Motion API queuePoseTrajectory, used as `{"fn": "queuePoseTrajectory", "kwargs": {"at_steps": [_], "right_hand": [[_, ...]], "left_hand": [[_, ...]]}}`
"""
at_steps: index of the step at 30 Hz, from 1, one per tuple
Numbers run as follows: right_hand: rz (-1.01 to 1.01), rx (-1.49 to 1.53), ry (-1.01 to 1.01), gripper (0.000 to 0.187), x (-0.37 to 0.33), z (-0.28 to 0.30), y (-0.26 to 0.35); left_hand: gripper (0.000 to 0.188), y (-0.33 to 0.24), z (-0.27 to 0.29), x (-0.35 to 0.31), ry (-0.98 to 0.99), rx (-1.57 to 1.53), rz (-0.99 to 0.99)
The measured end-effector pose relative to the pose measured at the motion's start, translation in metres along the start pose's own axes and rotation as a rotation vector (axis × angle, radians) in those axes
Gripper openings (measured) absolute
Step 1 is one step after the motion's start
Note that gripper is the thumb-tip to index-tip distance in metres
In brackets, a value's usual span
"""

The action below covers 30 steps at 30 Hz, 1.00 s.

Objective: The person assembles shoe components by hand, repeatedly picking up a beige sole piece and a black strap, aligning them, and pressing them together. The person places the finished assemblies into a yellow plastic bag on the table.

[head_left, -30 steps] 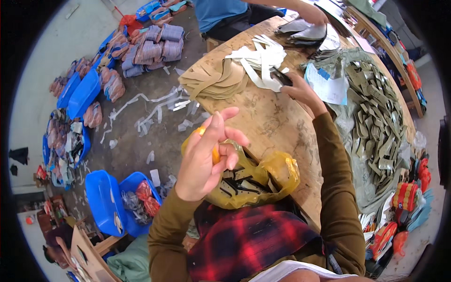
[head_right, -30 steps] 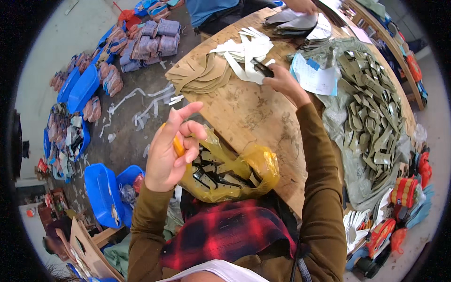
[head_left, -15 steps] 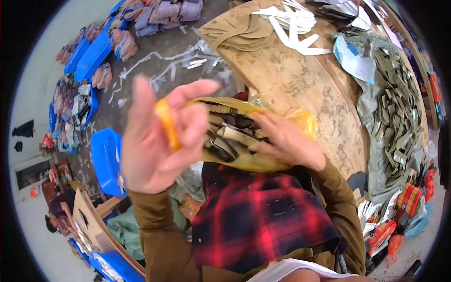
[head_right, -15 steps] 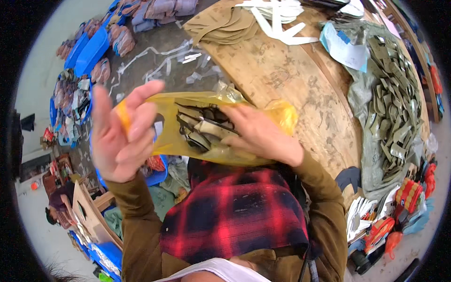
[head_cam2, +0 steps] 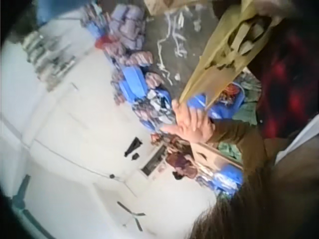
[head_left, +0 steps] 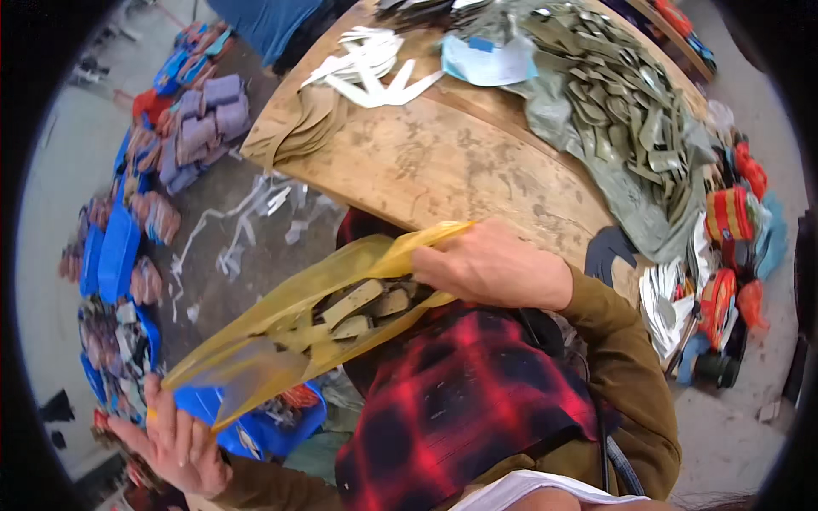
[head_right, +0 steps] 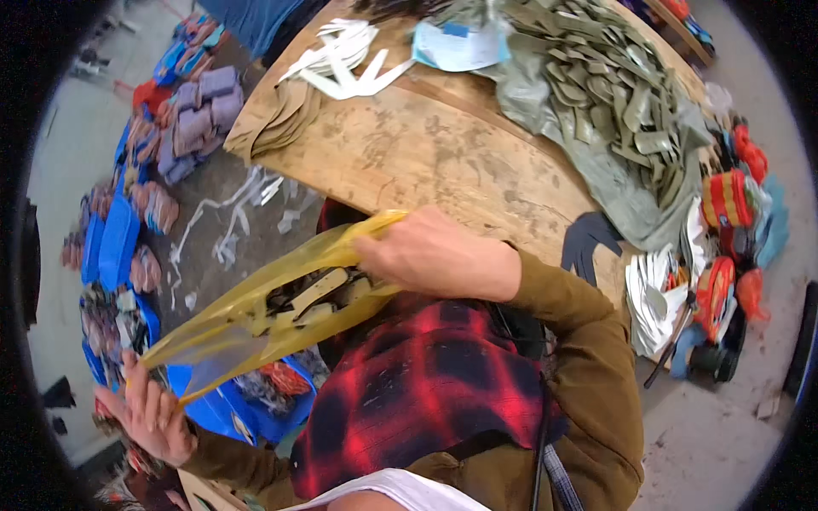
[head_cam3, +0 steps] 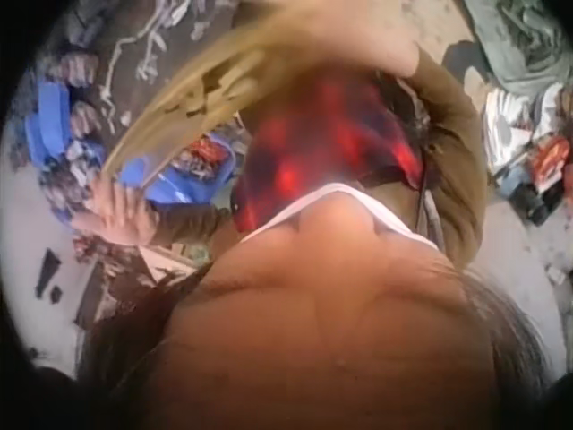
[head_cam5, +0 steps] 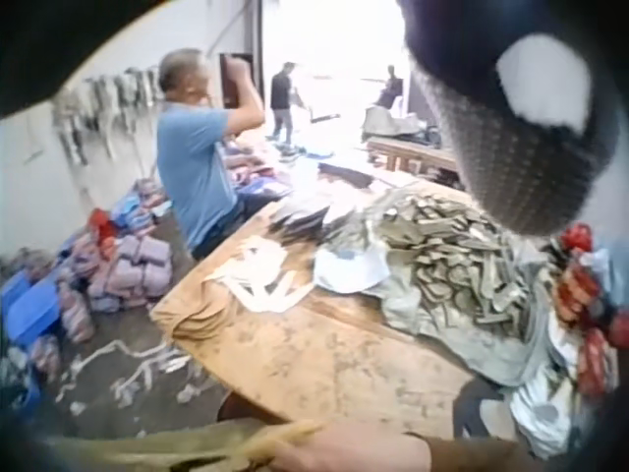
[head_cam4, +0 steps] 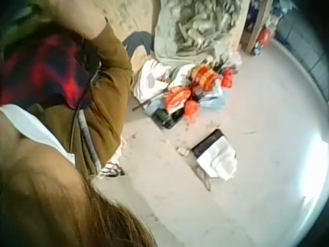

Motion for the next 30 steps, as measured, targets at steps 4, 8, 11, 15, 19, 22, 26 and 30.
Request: {"fn": "queuePoseTrajectory", "kwargs": {"at_steps": [4,8,11,15,19,22,26,30], "right_hand": [[0.031,-0.040,-0.104,0.014,0.003,0.029,0.010],[0.012,-0.307,-0.182,0.014,0.027,0.037,0.009],[0.133,-0.471,-0.281,0.016,0.080,0.051,0.028],[0.241,-0.361,-0.294,0.023,0.144,0.039,0.033],[0.281,-0.207,-0.153,0.030,0.170,-0.016,0.015],[0.189,-0.025,-0.009,0.034,0.154,-0.028,-0.006],[-0.104,0.067,-0.057,0.028,0.087,-0.035,-0.074],[-0.518,0.236,-0.111,0.025,-0.010,-0.040,-0.122]], "left_hand": [[0.077,-0.011,-0.013,-0.007,0.098,0.099,-0.030],[0.077,-0.016,-0.014,0.003,0.082,-0.015,-0.029],[0.070,-0.041,-0.021,-0.002,0.059,-0.023,-0.120],[0.070,-0.042,-0.018,-0.002,0.023,-0.110,-0.206],[0.069,0.007,0.019,0.024,-0.156,-0.143,-0.100],[0.057,0.069,0.084,0.041,-0.351,-0.183,0.055],[0.049,0.133,0.238,0.055,-0.639,-0.177,0.173],[0.044,0.193,0.358,0.049,-0.847,-0.142,0.183]]}}
Point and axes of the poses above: each hand's wrist, its own x-axis towards the middle knuckle, its own z-axis out of the back of the hand, y = z × x, the point moved 5 cm from there along x, towards the middle knuckle, and after that the axes turned 6 degrees about y, right-handed, at the moved point
